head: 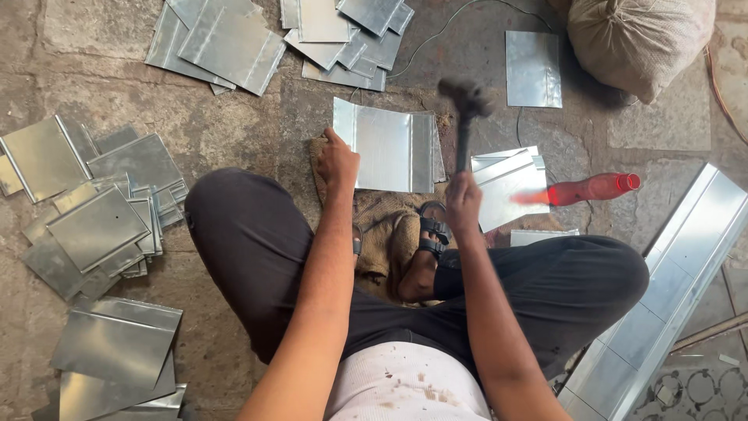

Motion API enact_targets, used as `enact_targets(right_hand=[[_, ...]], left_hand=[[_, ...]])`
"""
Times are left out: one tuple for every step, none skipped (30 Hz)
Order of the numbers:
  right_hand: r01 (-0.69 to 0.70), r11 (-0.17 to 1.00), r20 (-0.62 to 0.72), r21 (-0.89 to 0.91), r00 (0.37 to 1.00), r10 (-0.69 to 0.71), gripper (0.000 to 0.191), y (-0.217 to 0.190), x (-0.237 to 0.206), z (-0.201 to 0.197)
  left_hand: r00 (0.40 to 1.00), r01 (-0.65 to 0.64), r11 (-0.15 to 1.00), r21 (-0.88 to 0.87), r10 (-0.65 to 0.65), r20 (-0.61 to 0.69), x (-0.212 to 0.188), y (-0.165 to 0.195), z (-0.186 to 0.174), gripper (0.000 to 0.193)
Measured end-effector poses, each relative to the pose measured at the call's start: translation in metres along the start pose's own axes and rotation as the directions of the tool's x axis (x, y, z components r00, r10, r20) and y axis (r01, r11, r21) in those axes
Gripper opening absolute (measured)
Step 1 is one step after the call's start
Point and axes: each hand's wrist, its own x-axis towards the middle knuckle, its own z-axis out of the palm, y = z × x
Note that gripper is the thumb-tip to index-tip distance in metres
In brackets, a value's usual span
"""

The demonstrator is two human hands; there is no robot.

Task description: The person shapes small metal sheets by hammering their edges against a metal block while sitting on the floor, handling one sheet at a time and placing some aside.

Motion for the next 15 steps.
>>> enact_targets(right_hand=[[-0.011,0.993,0.018,-0.117,1.000,0.013,0.048,0.007,-0.002,0.004],[-0.023,0.973,0.036,-0.231,0.999,0.032,0.048,0.012,-0.002,0.008],[-0.121,0.956,0.068,-0.268,0.987,0.144,0.048,0.016,-0.002,0.009],[-0.206,0.930,0.095,-0.305,0.965,0.245,0.049,0.017,0.001,0.009],[-0.282,0.896,0.120,-0.344,0.933,0.340,0.049,0.016,0.002,0.006],[-0.297,0.910,0.110,-0.287,0.934,0.340,0.049,0.013,0.005,0.003],[-0.311,0.921,0.106,-0.235,0.933,0.343,0.049,0.007,0.009,-0.003],[-0.339,0.921,0.105,-0.190,0.926,0.363,0.049,0.000,0.008,-0.009],[-0.307,0.948,0.115,-0.084,0.942,0.315,0.048,-0.008,0.008,-0.014],[-0.268,0.963,0.115,0.023,0.958,0.264,0.048,-0.016,0.008,-0.020],[-0.225,0.966,0.114,0.128,0.971,0.211,0.048,-0.021,0.005,-0.025],[-0.158,0.961,0.100,0.229,0.985,0.138,0.046,-0.024,0.002,-0.027],[-0.083,0.942,0.073,0.326,0.995,0.063,0.045,-0.025,-0.002,-0.028],[-0.004,0.909,0.038,0.418,0.999,-0.013,0.044,-0.021,-0.006,-0.027],[0.046,0.926,0.018,0.375,0.998,-0.057,0.047,-0.015,-0.011,-0.025]], left_hand=[[1.000,0.008,1.000,-0.016,-0.007,0.017,-0.001,0.001,-0.002,0.049],[0.999,0.017,0.999,-0.029,-0.016,0.036,-0.002,0.001,-0.004,0.052],[0.999,0.022,0.999,-0.044,-0.020,0.051,-0.003,0.001,-0.005,0.055],[1.000,0.008,0.999,-0.039,-0.007,0.028,-0.002,0.002,-0.006,0.057],[1.000,-0.003,0.999,-0.036,0.003,0.003,-0.003,0.002,-0.006,0.060],[1.000,-0.014,0.999,-0.031,0.013,-0.025,-0.003,0.003,-0.006,0.062],[0.999,-0.012,0.999,-0.048,0.010,-0.038,-0.001,0.004,-0.005,0.058],[0.999,0.000,0.998,-0.059,-0.002,-0.035,-0.002,0.003,-0.004,0.054],[1.000,0.007,0.998,-0.063,-0.008,-0.021,-0.002,0.002,-0.002,0.050],[0.999,0.001,0.998,-0.059,-0.003,-0.035,-0.001,0.002,0.000,0.049],[0.999,0.000,0.998,-0.057,-0.003,-0.051,0.000,0.001,0.002,0.047],[0.998,-0.002,0.999,-0.050,-0.001,-0.069,0.001,0.000,0.004,0.045],[0.999,0.015,0.998,-0.063,-0.018,-0.048,0.002,-0.001,0.005,0.045],[0.999,0.033,0.996,-0.078,-0.035,-0.029,0.003,-0.002,0.007,0.045],[0.999,0.048,0.994,-0.094,-0.049,-0.014,0.004,-0.002,0.007,0.046]])
